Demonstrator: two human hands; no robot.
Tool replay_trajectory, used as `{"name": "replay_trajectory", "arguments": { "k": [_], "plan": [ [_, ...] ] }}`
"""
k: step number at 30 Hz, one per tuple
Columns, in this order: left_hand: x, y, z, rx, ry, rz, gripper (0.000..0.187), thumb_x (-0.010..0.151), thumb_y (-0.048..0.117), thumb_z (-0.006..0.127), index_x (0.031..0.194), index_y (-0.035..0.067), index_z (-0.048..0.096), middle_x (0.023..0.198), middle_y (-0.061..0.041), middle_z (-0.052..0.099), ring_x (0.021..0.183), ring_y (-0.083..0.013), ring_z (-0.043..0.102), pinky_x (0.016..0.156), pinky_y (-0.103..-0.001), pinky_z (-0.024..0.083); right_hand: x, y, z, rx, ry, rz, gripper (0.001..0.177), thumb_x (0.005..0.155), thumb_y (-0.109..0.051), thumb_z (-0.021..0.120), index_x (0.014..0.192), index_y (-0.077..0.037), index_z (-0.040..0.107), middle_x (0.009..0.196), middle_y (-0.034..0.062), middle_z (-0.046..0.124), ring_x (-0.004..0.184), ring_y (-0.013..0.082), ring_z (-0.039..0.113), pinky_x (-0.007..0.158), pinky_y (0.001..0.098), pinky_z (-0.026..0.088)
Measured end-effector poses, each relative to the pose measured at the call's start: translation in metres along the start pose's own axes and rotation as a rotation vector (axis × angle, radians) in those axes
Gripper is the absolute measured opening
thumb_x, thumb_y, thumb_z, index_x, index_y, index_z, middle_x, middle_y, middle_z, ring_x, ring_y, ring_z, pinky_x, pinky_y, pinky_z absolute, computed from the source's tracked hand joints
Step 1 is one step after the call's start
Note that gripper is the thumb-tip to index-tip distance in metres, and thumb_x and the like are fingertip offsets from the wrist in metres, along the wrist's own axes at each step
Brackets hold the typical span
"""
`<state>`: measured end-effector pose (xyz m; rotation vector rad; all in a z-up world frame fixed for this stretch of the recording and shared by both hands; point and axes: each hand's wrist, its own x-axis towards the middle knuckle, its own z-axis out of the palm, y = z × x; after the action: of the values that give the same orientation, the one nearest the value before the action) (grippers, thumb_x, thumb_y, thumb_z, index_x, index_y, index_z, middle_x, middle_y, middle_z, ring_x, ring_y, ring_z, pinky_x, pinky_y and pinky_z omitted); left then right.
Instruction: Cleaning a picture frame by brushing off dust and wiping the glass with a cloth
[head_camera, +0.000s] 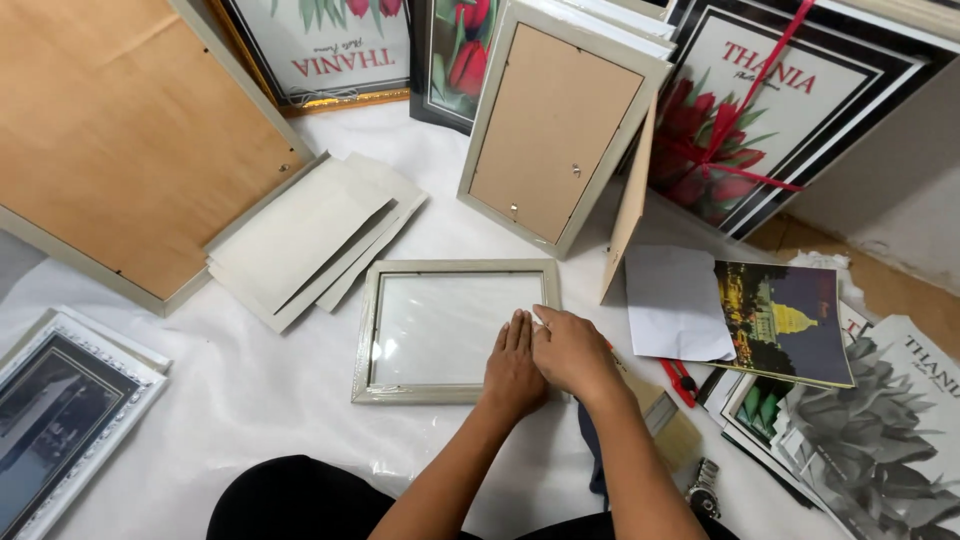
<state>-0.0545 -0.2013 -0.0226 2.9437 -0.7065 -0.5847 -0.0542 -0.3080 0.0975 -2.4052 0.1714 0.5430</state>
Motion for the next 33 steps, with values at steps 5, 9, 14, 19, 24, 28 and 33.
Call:
{"name": "replay_trajectory", "arguments": {
  "k": [5,9,14,19,24,28,33],
  "plan": [
    [-0.012,-0.002,-0.006,0.022,-0.084,-0.243,0.075,0.106,0.047,0.024,0.161,-0.004,0.017,0.170,-0.023,0.015,0.158,-0.0375,0.008,0.127,-0.048,0.006,-0.013,0.003,-0.012,0.108,0.016,-0.069,0.056,0.093,-0.023,0.042,0.144,-0.009,0.062,0.131,0.0231,0.068,0.127,0.0453,0.060,0.107,0.0564,0.047],
    [-0.033,-0.050,-0.008,0.001,-0.091,-0.530,0.091,0.103,0.064,0.025,0.160,-0.006,0.020,0.168,-0.026,0.019,0.158,-0.0387,0.015,0.126,-0.048,0.013,-0.030,0.006,-0.023,0.133,0.035,-0.082,0.059,0.091,-0.022,0.042,0.144,-0.007,0.061,0.130,0.0234,0.070,0.127,0.0441,0.061,0.108,0.0553,0.046],
    [-0.038,-0.139,0.031,0.017,-0.112,-0.619,0.100,0.101,0.072,0.005,0.159,-0.008,0.020,0.167,-0.028,0.019,0.158,-0.0411,0.013,0.127,-0.051,0.010,-0.055,-0.011,-0.043,0.203,0.057,-0.118,0.058,0.091,-0.021,0.042,0.144,-0.005,0.060,0.132,0.0259,0.067,0.129,0.0455,0.060,0.109,0.0556,0.045],
    [-0.034,-0.129,0.023,-0.033,-0.131,-0.621,0.103,0.100,0.072,-0.002,0.158,-0.011,0.020,0.166,-0.030,0.019,0.158,-0.0429,0.012,0.126,-0.051,0.012,-0.057,-0.013,-0.051,0.283,0.105,-0.165,0.058,0.091,-0.015,0.040,0.144,-0.002,0.060,0.132,0.0274,0.066,0.128,0.0457,0.060,0.109,0.0544,0.045],
    [-0.026,-0.036,-0.011,-0.082,-0.067,-0.353,0.088,0.106,0.060,0.014,0.157,-0.011,0.027,0.164,-0.032,0.025,0.157,-0.0425,0.018,0.126,-0.050,0.018,-0.048,-0.013,-0.051,0.310,0.176,-0.235,0.052,0.093,-0.010,0.043,0.139,0.004,0.062,0.128,0.0304,0.068,0.125,0.0471,0.062,0.108,0.0560,0.045],
    [-0.009,0.007,-0.016,-0.119,-0.077,-0.227,0.080,0.107,0.050,0.018,0.158,-0.011,0.024,0.166,-0.031,0.022,0.158,-0.0417,0.015,0.127,-0.049,0.014,-0.040,-0.006,-0.044,0.296,0.172,-0.259,0.050,0.094,-0.010,0.043,0.138,0.004,0.063,0.127,0.0296,0.068,0.124,0.0470,0.062,0.108,0.0566,0.046],
    [-0.005,0.018,-0.019,-0.039,-0.133,-0.130,0.076,0.101,0.042,0.022,0.162,-0.004,0.018,0.170,-0.024,0.016,0.159,-0.0370,0.012,0.128,-0.047,0.009,-0.025,0.006,-0.033,0.288,0.189,-0.269,0.049,0.093,-0.010,0.044,0.135,0.002,0.066,0.122,0.0251,0.072,0.121,0.0437,0.065,0.106,0.0539,0.048]
  ]
}}
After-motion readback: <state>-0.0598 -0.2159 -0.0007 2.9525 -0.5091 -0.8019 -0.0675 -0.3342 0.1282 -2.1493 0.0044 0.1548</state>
